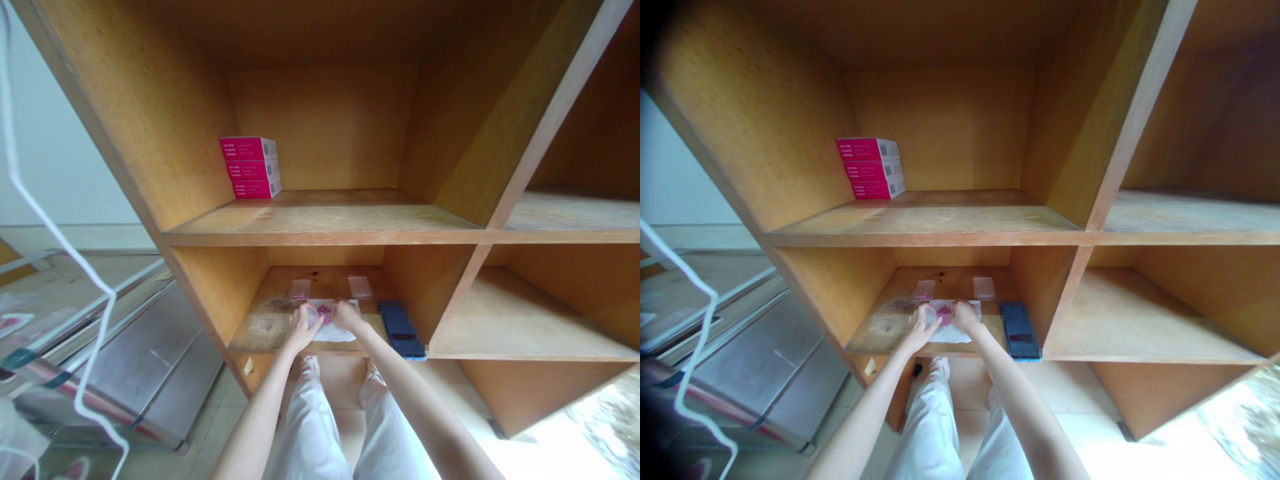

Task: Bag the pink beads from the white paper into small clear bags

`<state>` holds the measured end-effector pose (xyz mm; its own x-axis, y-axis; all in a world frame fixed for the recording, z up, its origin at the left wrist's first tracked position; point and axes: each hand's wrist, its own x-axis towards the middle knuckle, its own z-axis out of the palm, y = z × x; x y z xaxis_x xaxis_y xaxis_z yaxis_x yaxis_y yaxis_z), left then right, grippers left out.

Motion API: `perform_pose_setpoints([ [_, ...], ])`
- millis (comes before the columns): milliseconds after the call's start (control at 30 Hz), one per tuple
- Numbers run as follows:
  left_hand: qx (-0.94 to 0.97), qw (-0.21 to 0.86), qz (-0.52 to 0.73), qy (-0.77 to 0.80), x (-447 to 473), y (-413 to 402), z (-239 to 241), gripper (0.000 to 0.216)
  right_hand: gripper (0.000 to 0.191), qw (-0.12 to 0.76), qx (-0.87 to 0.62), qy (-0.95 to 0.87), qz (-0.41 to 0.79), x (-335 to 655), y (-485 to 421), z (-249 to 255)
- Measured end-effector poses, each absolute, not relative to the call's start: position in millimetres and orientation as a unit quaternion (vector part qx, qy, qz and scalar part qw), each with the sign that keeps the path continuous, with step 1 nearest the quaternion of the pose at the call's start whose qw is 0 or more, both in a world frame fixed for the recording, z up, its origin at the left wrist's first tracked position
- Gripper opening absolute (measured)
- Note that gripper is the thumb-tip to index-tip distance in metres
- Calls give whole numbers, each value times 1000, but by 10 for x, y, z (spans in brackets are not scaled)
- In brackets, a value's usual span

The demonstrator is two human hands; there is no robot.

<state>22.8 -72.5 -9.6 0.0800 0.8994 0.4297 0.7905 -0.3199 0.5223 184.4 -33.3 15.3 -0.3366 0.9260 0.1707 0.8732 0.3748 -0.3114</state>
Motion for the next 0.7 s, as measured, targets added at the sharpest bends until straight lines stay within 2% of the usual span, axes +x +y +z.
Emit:
perform_pose_setpoints([
  [200,732,79,353,578,224,-708,-122,38,18,158,-566,-805,81,1813,-343,151],
  [400,735,81,356,571,224,-717,-107,37,20,192,-583,-776,143,1839,-296,171],
  [600,742,91,351,564,207,-711,-119,36,16,340,-532,-720,289,1812,-284,290],
  [700,746,93,343,564,193,-691,-152,40,14,375,-496,-703,346,1725,-292,334],
])
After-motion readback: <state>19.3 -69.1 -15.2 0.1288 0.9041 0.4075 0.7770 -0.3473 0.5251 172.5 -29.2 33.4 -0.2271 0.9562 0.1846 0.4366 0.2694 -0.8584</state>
